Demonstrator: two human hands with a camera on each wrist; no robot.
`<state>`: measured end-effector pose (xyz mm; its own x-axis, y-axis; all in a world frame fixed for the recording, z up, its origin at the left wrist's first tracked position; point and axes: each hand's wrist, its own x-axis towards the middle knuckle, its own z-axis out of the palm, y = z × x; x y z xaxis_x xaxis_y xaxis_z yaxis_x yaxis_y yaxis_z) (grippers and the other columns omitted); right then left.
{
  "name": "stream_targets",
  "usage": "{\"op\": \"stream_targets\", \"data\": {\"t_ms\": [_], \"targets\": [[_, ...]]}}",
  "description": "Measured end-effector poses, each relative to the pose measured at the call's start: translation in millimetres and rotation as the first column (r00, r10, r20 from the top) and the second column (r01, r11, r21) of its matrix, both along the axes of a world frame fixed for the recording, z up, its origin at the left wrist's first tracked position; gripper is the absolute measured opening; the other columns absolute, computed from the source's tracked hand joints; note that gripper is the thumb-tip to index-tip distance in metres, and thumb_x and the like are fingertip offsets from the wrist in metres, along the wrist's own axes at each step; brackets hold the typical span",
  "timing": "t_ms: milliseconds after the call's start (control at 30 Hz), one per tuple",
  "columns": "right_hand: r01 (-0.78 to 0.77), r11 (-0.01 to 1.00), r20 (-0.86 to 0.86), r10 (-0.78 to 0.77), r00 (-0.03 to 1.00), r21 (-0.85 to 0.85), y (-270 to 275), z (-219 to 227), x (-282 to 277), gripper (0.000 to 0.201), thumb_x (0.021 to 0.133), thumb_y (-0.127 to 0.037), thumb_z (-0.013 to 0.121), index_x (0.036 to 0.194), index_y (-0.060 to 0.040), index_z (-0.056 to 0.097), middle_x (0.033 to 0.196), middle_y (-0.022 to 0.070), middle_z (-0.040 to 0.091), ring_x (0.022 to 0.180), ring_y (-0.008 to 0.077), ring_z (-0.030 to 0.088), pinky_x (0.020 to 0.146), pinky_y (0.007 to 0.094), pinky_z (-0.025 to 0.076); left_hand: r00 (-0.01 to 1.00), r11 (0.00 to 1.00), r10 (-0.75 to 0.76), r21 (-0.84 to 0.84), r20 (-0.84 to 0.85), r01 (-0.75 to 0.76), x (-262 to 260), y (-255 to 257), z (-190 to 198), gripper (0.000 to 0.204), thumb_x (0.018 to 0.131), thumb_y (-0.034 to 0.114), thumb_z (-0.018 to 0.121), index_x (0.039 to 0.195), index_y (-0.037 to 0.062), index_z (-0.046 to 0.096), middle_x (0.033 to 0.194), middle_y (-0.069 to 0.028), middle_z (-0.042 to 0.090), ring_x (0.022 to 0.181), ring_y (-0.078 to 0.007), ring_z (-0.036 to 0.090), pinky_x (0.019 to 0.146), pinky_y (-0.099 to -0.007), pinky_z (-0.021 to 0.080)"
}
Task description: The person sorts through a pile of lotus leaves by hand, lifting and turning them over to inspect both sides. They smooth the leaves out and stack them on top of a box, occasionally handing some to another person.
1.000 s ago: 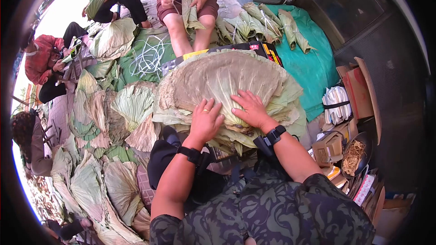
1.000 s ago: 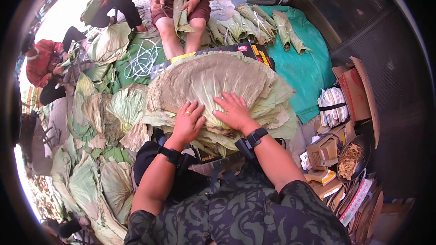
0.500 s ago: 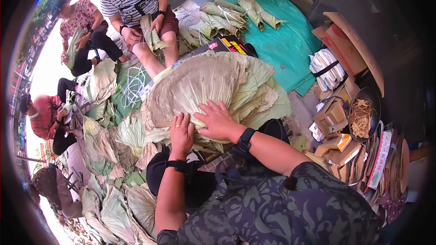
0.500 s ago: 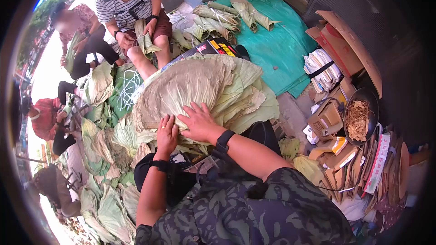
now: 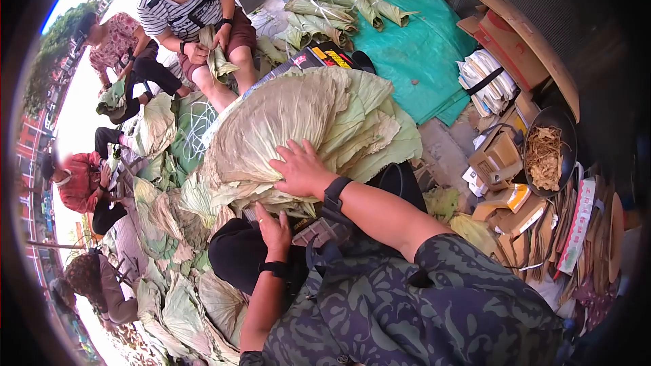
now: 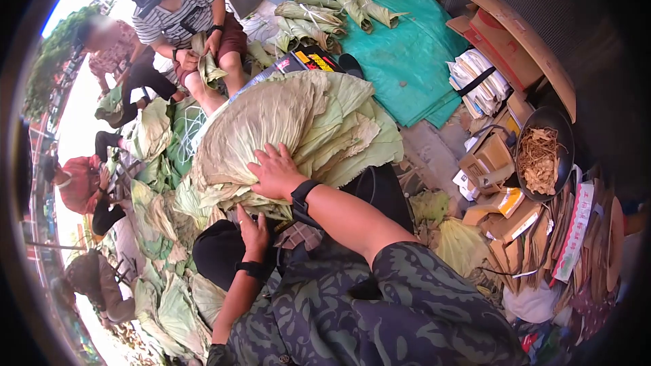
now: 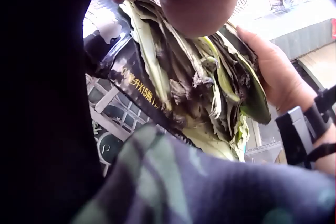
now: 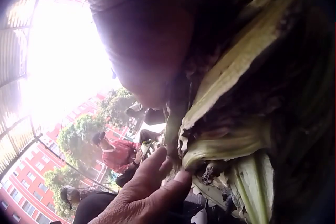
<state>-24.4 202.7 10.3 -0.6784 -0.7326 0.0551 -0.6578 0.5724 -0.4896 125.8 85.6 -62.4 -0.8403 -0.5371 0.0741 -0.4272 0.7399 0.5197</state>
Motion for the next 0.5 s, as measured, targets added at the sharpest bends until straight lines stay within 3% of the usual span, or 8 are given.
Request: {"op": "stream_targets", "data": {"t_ms": [67,100,200,267,333,367,400,500], "targets": [[0.0,1.0,0.0,0.0,1.0,0.001,0,0,0,0.054,0.075,-0.041,0.059,0.123,-0.0172,0.05,0.134,0.0133,0.038,0.128,0.0357,0.028,0.104,0.054,0.017,0.985,0.961,-0.033,0.274,0.168,-0.015,6,-5,-9,0.066,0.08,0.019,0.06,0.132,-0.0065,0.028,0.133,-0.0287,0.034,0.119,-0.0435,0.037,0.099,-0.0422,0.033],[0.001,1.0,0.004,-0.001,1.0,0.011,0,1,-1,0.054,0.075,-0.041,0.06,0.123,-0.0173,0.05,0.134,0.0132,0.038,0.128,0.0356,0.028,0.104,0.054,0.017,0.961,0.971,-0.111,0.232,0.253,0.051,5,-4,-4,0.066,0.078,0.019,0.062,0.13,-0.0067,0.031,0.129,-0.0284,0.038,0.116,-0.0434,0.041,0.096,-0.0427,0.036],[0.002,1.0,0.007,-0.002,1.0,0.01,0,2,-2,0.054,0.075,-0.042,0.06,0.123,-0.0173,0.05,0.134,0.013,0.038,0.128,0.0353,0.028,0.104,0.0539,0.017,0.957,0.983,-0.175,0.095,0.231,0.157,10,-2,-6,0.064,0.076,0.018,0.063,0.128,-0.0051,0.034,0.128,-0.0275,0.04,0.114,-0.0427,0.042,0.096,-0.043,0.036],[0.0,1.0,0.008,0.0,1.0,0.0,1,1,-1,0.054,0.075,-0.042,0.06,0.122,-0.0173,0.05,0.134,0.0129,0.038,0.128,0.0351,0.028,0.104,0.0539,0.017,0.96,0.99,-0.144,0.032,0.242,0.141,12,1,-7,0.067,0.075,0.021,0.065,0.129,-0.0025,0.035,0.128,-0.0285,0.039,0.116,-0.0423,0.04,0.097,-0.0435,0.034],[0.01,1.0,0.027,-0.01,1.0,0.008,1,4,-1,0.054,0.075,-0.042,0.06,0.123,-0.0175,0.05,0.135,0.0129,0.038,0.129,0.0346,0.028,0.105,0.0536,0.016,0.937,0.996,0.083,-0.056,0.34,-0.068,11,4,-6,0.068,0.073,0.025,0.065,0.129,-0.0009,0.037,0.128,-0.0299,0.038,0.117,-0.0419,0.039,0.099,-0.0442,0.033],[0.008,1.0,0.049,-0.008,0.999,0.014,2,6,-2,0.055,0.076,-0.042,0.06,0.124,-0.0177,0.05,0.135,0.013,0.037,0.129,0.0346,0.027,0.106,0.0531,0.015,0.925,0.985,0.116,0.076,0.363,-0.153,10,-1,-4,0.068,0.072,0.029,0.064,0.129,0.001,0.038,0.128,-0.0312,0.038,0.118,-0.0412,0.04,0.099,-0.0429,0.033],[-0.003,1.0,0.051,0.003,0.999,0.013,1,5,-1,0.055,0.076,-0.042,0.06,0.124,-0.0177,0.05,0.135,0.013,0.037,0.129,0.0346,0.027,0.106,0.0531,0.015,0.923,0.984,0.126,0.074,0.365,-0.164,11,-8,-7,0.068,0.072,0.029,0.064,0.129,0.001,0.038,0.128,-0.0312,0.038,0.118,-0.0412,0.04,0.099,-0.0429,0.033],[0.007,1.0,0.069,-0.009,0.998,0.018,1,3,-2,0.055,0.076,-0.041,0.059,0.125,-0.018,0.049,0.137,0.0134,0.036,0.131,0.035,0.025,0.106,0.0527,0.014,0.917,0.953,-0.024,0.286,0.399,-0.099,8,-19,-7,0.07,0.072,0.031,0.063,0.132,0.0048,0.037,0.128,-0.031,0.039,0.121,-0.0405,0.038,0.1,-0.0403,0.034]]}}
